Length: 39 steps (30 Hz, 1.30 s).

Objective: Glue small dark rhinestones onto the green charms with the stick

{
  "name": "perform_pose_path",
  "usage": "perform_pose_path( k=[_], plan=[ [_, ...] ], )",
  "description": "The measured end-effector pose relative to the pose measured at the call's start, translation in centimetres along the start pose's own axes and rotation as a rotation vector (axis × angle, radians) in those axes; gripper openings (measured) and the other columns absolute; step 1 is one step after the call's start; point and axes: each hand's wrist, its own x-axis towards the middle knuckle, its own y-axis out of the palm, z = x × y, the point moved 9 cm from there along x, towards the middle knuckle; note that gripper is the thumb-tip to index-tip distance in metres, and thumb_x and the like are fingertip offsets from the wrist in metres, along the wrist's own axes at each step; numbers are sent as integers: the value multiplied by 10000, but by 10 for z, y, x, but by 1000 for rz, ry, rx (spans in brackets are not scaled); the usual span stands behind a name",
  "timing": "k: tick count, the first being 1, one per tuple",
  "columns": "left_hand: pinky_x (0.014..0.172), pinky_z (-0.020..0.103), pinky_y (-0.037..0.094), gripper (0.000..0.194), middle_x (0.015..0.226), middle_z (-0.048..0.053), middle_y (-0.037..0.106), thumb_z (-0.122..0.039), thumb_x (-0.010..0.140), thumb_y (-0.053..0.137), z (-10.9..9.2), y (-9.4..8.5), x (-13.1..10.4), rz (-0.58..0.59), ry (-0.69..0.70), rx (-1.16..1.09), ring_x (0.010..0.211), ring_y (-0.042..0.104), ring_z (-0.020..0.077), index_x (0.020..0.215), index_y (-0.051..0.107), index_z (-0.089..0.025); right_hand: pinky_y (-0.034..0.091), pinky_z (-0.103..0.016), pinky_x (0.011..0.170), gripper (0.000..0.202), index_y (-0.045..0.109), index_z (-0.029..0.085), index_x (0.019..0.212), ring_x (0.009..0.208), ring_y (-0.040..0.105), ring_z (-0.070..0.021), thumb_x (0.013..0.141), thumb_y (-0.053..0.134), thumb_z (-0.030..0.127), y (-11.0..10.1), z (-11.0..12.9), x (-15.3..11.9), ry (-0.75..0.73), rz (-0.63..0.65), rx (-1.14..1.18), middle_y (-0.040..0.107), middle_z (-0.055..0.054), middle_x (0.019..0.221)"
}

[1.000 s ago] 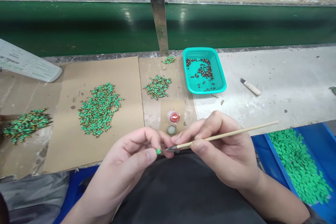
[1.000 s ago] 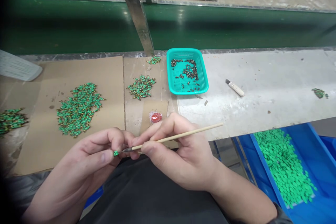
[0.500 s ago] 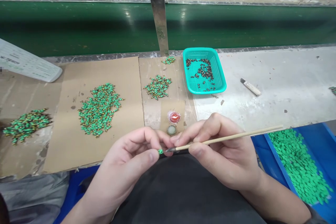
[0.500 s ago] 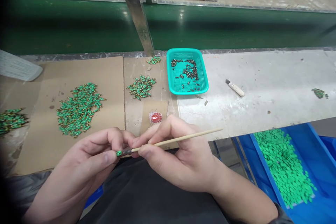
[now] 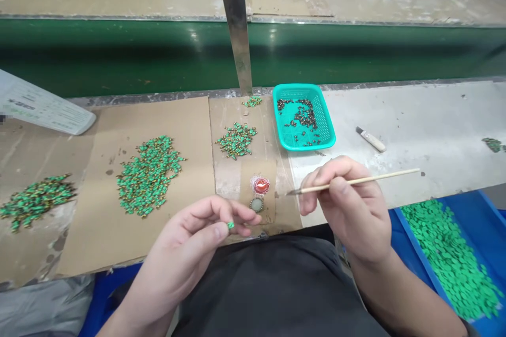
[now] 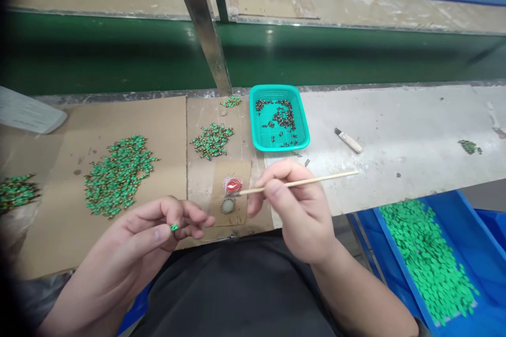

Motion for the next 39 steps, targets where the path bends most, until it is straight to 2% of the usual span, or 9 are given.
perform_pose_path(
  k=[4, 8, 10, 12, 16, 25, 31, 35, 39],
  plan=[
    [839, 280, 770, 347, 1015, 109, 953, -501, 842, 1128, 9, -30, 7, -92, -23, 63, 1008, 932, 313, 780, 918, -232, 682, -295, 615, 288, 873, 252, 1231, 626, 799, -171, 1274, 624, 391, -37, 2, 23, -95, -47, -204, 849, 5, 777],
    [832, 279, 787, 407, 1012, 93, 954, -566, 739, 1166, 10, -51, 12, -187, -22, 91, 1011, 933, 326, 756, 915, -246, 747, -404, 893, 369, 798, 243, 1045, 989, 894, -239, 1233, 586, 480, -69, -9, 69, -94, -86, -782, 911, -97, 1120],
    [812, 258, 783, 430, 997, 84, 948, -586, 707, 1175, 8, -55, 14, -216, -1, 95, 989, 927, 314, 743, 911, -249, 729, -400, 852, 437, 826, 225, 1159, 910, 874, -233, 1271, 464, 443, -76, -27, 101, -17, -27, -920, 901, -104, 1095],
    [821, 260, 784, 427, 1011, 90, 946, -587, 700, 1176, 7, -53, 17, -200, 8, 113, 1000, 924, 318, 753, 922, -248, 718, -409, 832, 374, 851, 203, 1326, 880, 864, -255, 1255, 506, 331, -77, -51, 133, 86, 89, -1066, 905, -104, 1059],
    [824, 270, 785, 421, 1008, 83, 934, -589, 718, 1163, 10, -54, 16, -196, 15, 115, 1028, 920, 330, 750, 912, -254, 703, -513, 1118, 139, 876, 184, 1256, 1226, 854, -319, 1156, 809, 253, -68, -91, 177, 245, 315, -1363, 897, -127, 1291],
    [808, 285, 780, 414, 1006, 84, 926, -573, 745, 1157, 8, -56, 9, -209, 22, 104, 998, 912, 325, 763, 899, -250, 734, -531, 1089, 346, 799, 204, 1445, 1256, 835, -303, 1183, 840, 426, -53, -118, 189, 376, 472, -1643, 816, -125, 1479],
    [829, 280, 759, 295, 1022, 102, 927, -479, 887, 1104, -1, -24, 6, -65, 31, 14, 1011, 907, 297, 843, 931, -245, 669, -441, 983, 118, 787, 173, 1105, 1044, 828, -287, 1175, 693, 187, -25, -65, 157, 155, 359, -1494, 866, -129, 1103],
    [859, 269, 738, 264, 1047, 106, 938, -452, 965, 1051, -7, -1, -2, -3, 57, -40, 993, 892, 265, 876, 921, -240, 672, -366, 890, 170, 726, 252, 1108, 938, 822, -225, 1213, 592, 247, 16, -18, 76, -103, 359, -1246, 852, -56, 1025],
    [859, 247, 718, 295, 987, 59, 904, -465, 952, 1069, -11, 16, -6, 34, 39, -60, 891, 835, 204, 836, 912, -244, 706, -349, 804, 90, 716, 287, 1165, 890, 862, -221, 1183, 726, 199, 60, 17, 5, -418, 413, -730, 866, -26, 977]
  ],
)
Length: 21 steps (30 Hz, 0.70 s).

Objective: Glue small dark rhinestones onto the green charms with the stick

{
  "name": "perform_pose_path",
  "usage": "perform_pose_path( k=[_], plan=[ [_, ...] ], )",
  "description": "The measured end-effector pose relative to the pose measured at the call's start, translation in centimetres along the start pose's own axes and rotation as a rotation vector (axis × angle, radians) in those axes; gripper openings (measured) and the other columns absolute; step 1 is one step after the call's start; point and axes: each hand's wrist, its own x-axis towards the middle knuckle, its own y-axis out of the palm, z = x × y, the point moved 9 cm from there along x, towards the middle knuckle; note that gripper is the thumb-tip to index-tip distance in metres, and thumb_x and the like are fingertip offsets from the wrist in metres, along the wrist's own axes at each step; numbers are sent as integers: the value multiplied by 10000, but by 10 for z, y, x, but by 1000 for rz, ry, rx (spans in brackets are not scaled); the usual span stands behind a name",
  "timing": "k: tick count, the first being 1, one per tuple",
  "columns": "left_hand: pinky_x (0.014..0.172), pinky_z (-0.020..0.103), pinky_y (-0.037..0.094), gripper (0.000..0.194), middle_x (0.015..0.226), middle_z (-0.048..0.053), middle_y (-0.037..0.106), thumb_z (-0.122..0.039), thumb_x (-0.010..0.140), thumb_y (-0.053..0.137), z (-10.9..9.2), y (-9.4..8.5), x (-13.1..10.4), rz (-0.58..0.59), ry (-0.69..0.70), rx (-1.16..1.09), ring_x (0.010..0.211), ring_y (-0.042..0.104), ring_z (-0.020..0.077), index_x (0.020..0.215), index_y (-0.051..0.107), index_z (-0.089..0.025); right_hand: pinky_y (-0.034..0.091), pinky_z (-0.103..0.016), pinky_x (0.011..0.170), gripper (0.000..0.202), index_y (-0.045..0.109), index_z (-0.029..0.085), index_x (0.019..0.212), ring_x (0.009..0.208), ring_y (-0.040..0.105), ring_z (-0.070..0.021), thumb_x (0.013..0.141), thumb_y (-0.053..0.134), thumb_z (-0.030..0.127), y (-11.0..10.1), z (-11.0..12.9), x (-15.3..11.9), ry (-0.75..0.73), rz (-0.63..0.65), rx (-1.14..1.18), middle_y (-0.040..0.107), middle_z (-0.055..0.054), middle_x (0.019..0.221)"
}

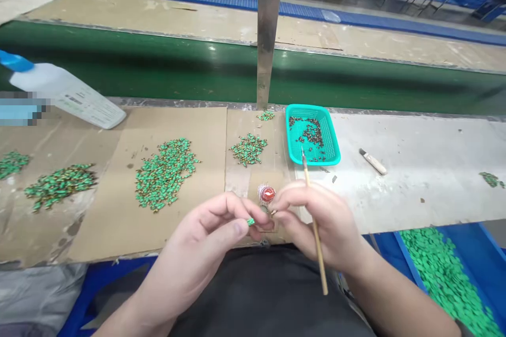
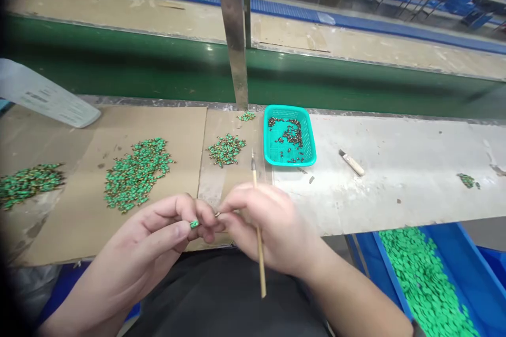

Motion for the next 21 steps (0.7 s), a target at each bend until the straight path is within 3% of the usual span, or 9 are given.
perform_pose_path(
  k=[6, 16, 21],
  plan=[
    [833, 257, 697, 307, 868, 43, 857, -478, 934, 1087, 0, 11, -2, 39, -10, -26, 857, 801, 206, 811, 916, -254, 746, -336, 847, 182, 714, 279, 1250, 861, 884, -216, 1167, 746, 121, 14, 12, -5, -38, -71, 40, 890, -27, 964],
    [847, 218, 670, 299, 897, 22, 858, -503, 952, 1072, 5, 6, -4, 30, -8, -9, 878, 785, 179, 849, 923, -265, 748, -351, 839, 175, 729, 274, 1264, 857, 871, -211, 1176, 734, 122, 17, 15, -5, -62, -32, 58, 891, -24, 956],
    [815, 258, 680, 299, 854, 39, 837, -466, 940, 1072, 3, 6, -4, 14, -10, 18, 844, 774, 204, 817, 906, -250, 751, -355, 853, 203, 729, 261, 1284, 879, 871, -206, 1171, 723, 92, 18, 15, -5, -87, -35, 70, 895, -24, 954]
  ],
)
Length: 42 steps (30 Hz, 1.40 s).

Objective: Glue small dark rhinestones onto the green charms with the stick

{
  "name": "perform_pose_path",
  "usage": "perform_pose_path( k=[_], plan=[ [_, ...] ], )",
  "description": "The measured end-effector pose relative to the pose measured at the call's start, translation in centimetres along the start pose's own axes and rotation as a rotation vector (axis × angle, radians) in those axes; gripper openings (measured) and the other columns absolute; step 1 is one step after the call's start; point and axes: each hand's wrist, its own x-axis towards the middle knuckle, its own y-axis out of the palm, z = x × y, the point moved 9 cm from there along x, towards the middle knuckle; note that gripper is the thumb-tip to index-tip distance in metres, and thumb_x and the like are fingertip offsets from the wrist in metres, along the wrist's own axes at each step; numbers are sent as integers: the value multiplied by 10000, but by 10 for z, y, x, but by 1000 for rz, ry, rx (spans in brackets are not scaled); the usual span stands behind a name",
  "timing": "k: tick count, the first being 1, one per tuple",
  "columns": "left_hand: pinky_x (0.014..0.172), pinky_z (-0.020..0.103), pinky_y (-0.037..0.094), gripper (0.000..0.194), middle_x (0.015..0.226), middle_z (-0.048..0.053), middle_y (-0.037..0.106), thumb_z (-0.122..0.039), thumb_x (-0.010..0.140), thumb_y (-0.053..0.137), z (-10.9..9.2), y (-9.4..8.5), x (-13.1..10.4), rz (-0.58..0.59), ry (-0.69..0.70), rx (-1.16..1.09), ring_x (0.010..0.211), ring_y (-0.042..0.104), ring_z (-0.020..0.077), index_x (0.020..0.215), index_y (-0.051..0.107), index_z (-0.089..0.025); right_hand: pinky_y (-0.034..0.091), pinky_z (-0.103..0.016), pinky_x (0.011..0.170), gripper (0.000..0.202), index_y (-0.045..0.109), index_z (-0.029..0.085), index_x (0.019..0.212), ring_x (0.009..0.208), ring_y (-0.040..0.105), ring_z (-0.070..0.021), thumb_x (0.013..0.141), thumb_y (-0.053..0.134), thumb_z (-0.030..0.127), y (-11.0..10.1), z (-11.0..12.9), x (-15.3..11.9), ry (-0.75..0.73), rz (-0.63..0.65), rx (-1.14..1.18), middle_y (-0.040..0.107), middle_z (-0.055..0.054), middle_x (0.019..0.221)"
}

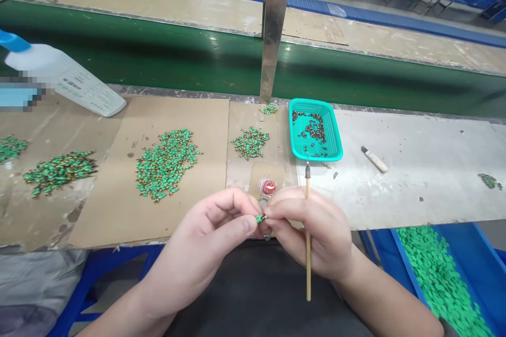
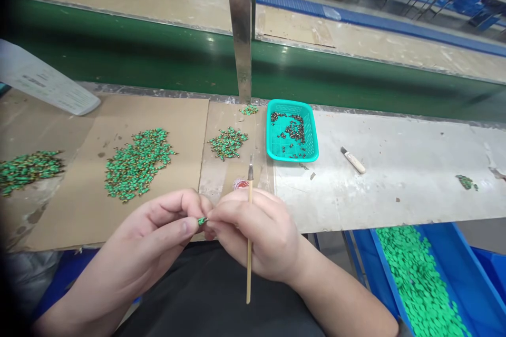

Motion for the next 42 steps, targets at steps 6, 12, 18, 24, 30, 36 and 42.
perform_pose_path(
  k=[6, 12, 18, 24, 30, 36, 42],
  plan=[
    [778, 263, 680, 266, 779, 39, 817, -426, 952, 1038, 1, -1, -2, -19, -14, 43, 780, 760, 202, 804, 900, -253, 760, -338, 844, 199, 741, 257, 1291, 885, 887, -212, 1177, 727, 96, 2, -1, -2, -12, -12, 26, 891, -36, 976],
    [616, 243, 583, 257, 660, 13, 734, -345, 899, 1000, -15, -5, -4, -108, 55, 240, 632, 658, 175, 722, 838, -251, 774, -391, 840, 227, 744, 216, 1321, 899, 870, -248, 1154, 699, 68, 1, 6, -4, -64, 18, -94, 877, -83, 1021],
    [636, 319, 594, 270, 677, 24, 727, -438, 876, 996, -18, -10, -5, -193, 58, 315, 680, 681, 236, 776, 821, -258, 711, -371, 768, 207, 745, 209, 1264, 843, 802, -240, 1177, 645, 49, 2, 8, -2, -99, 131, -132, 811, -58, 958],
    [729, 371, 642, 312, 715, 33, 746, -550, 898, 961, -14, -10, -4, -248, 56, 277, 784, 756, 295, 887, 831, -266, 615, -383, 647, 244, 712, 221, 1291, 780, 723, -241, 1208, 542, 68, 4, 15, 5, -145, 175, -285, 810, -66, 945],
    [642, 313, 592, 301, 682, 9, 709, -490, 928, 967, -19, -8, -3, -215, 69, 363, 687, 686, 236, 809, 813, -261, 639, -371, 652, 272, 727, 217, 1276, 775, 739, -224, 1228, 507, 64, 4, 11, 6, -155, 189, -252, 824, -58, 940],
    [646, 277, 618, 181, 770, 26, 811, -361, 971, 955, -28, -6, -7, -183, 176, 445, 696, 741, 221, 822, 885, -287, 764, -370, 836, 99, 784, 247, 1230, 900, 891, -239, 1162, 795, 176, -12, -11, -2, 90, 28, -46, 909, -58, 1006],
    [747, 315, 666, 152, 887, 38, 881, -206, 992, 949, -41, -6, -23, -192, 429, 594, 833, 833, 276, 956, 944, -354, 745, -321, 779, 107, 826, 239, 1107, 820, 888, -213, 1079, 895, 162, -12, -17, -6, 231, -13, 155, 908, -42, 936]
  ],
)
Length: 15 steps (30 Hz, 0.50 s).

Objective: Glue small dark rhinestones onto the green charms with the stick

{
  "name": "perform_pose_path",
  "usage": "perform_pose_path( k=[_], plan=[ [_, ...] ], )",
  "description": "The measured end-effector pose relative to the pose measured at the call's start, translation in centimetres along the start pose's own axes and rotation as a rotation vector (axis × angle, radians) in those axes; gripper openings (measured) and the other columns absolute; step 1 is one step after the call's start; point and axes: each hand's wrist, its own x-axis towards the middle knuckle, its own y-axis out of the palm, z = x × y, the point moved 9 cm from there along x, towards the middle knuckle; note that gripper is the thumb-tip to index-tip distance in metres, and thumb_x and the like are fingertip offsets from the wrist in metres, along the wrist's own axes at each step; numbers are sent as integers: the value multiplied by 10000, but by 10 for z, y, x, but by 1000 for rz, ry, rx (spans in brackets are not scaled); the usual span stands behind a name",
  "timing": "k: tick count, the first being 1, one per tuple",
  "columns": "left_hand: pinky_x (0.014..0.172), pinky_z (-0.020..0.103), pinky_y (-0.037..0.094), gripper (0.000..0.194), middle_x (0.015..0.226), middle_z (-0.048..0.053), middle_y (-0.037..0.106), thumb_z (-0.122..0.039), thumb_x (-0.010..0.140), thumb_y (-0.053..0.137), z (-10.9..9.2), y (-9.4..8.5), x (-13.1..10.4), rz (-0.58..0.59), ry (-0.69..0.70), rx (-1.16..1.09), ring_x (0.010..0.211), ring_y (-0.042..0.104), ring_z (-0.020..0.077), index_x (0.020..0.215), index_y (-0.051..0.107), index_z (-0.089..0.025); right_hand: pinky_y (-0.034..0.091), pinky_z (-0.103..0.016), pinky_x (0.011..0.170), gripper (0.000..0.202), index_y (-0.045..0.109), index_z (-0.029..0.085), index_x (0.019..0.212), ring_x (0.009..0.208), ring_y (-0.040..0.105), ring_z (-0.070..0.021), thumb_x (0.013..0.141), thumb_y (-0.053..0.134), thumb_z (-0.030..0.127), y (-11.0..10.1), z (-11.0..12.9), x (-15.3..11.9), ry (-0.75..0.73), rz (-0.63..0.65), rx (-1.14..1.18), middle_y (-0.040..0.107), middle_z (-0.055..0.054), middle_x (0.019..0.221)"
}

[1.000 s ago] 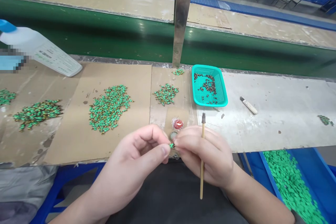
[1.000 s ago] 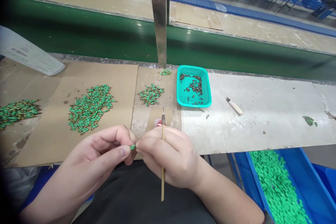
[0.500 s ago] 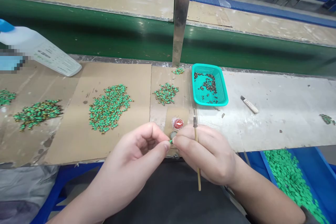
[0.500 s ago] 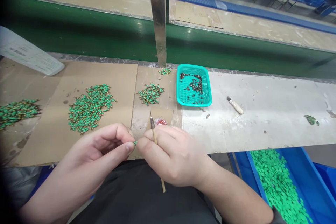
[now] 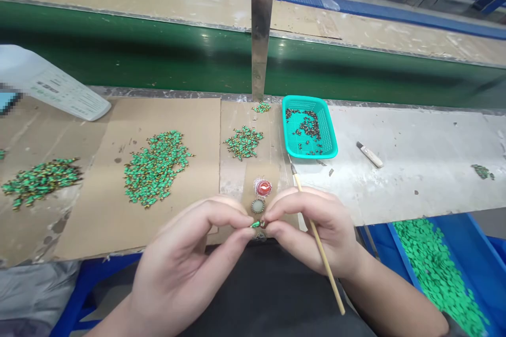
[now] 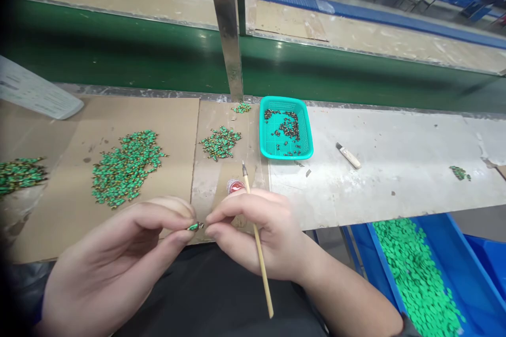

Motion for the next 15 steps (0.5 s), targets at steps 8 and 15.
perform_pose_path(
  k=[8, 15],
  plan=[
    [801, 315, 675, 356, 930, 24, 892, 20, 983, 839, -34, 4, 0, 91, 385, 165, 839, 850, 230, 1112, 904, -306, 733, -278, 802, 138, 819, 221, 1127, 825, 868, -187, 1075, 878, 107, 1, 6, 2, -59, 26, 43, 910, -54, 972],
    [913, 268, 705, 451, 1014, 22, 852, 152, 964, 705, -50, 14, -10, 163, 653, 337, 916, 842, 162, 1217, 801, -208, 745, -275, 843, 79, 817, 188, 1196, 863, 875, -185, 1138, 828, 135, 3, 12, -2, -154, 47, 28, 904, -80, 1004]
  ],
)
